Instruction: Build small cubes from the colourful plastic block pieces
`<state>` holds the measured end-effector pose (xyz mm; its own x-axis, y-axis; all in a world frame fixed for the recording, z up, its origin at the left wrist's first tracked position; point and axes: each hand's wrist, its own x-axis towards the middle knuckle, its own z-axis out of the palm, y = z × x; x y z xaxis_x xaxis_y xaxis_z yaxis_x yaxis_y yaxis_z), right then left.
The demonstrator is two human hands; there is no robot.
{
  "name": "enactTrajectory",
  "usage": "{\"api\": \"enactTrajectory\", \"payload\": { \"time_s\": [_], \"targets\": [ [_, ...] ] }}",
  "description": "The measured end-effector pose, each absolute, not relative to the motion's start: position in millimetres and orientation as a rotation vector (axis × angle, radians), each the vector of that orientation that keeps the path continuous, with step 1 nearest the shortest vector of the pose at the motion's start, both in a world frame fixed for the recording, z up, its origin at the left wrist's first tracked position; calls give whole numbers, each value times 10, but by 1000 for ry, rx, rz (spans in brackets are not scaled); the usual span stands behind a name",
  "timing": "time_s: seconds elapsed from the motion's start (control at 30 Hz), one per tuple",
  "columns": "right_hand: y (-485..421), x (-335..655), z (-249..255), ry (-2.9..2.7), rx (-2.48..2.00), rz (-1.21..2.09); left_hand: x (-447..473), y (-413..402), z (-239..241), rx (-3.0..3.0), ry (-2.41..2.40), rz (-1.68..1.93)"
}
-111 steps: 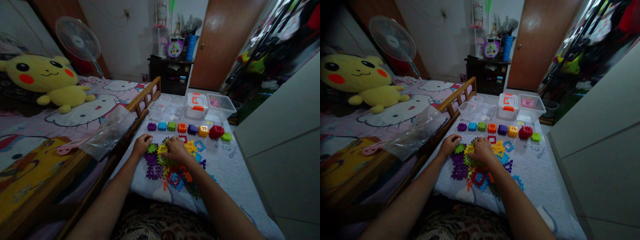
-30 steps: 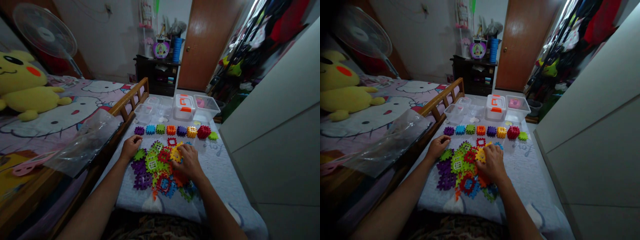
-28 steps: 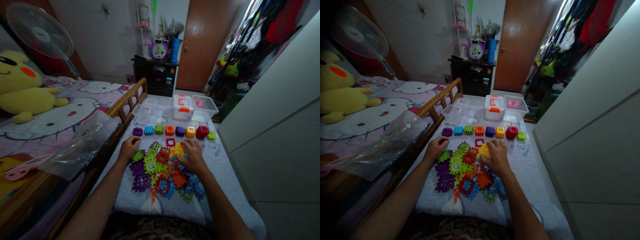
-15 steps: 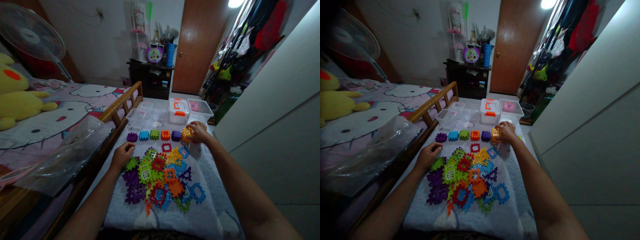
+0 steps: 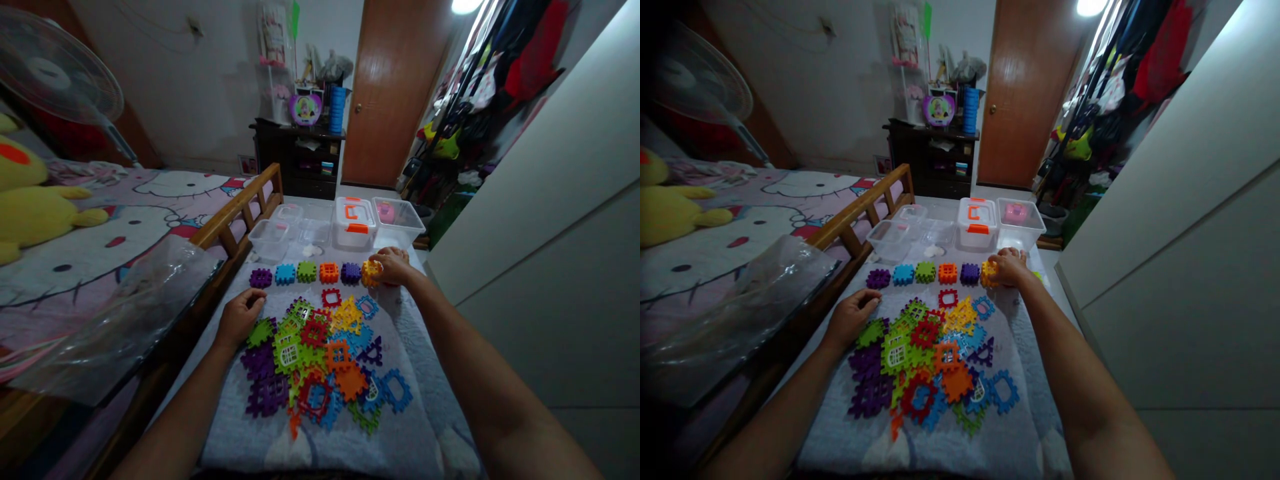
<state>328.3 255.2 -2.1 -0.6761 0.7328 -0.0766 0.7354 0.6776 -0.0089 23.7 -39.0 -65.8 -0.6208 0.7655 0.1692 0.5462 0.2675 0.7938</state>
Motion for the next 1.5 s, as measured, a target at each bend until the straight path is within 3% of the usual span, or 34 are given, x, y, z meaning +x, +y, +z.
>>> {"api": "enactTrajectory", "payload": {
  "time_s": [0.4,0.63,0.8,1.0,1.5],
  "targets": [
    [2415,3277,83,2782,1312,-60,227,-391,-666,1224,2290,1285],
    [2006,3487,253,3109,1468,22,227,-393,-679,1227,2297,1270],
    [1454,3803,14,3305,1371,-387,221,-393,-690,1231,2279,1277],
    [894,3980,-299,3148,1338,-867,207,-396,-713,1257,2237,1299],
    [425,3308,-197,3240,950,-826,215,-379,-704,1220,2239,1352]
  ]
}}
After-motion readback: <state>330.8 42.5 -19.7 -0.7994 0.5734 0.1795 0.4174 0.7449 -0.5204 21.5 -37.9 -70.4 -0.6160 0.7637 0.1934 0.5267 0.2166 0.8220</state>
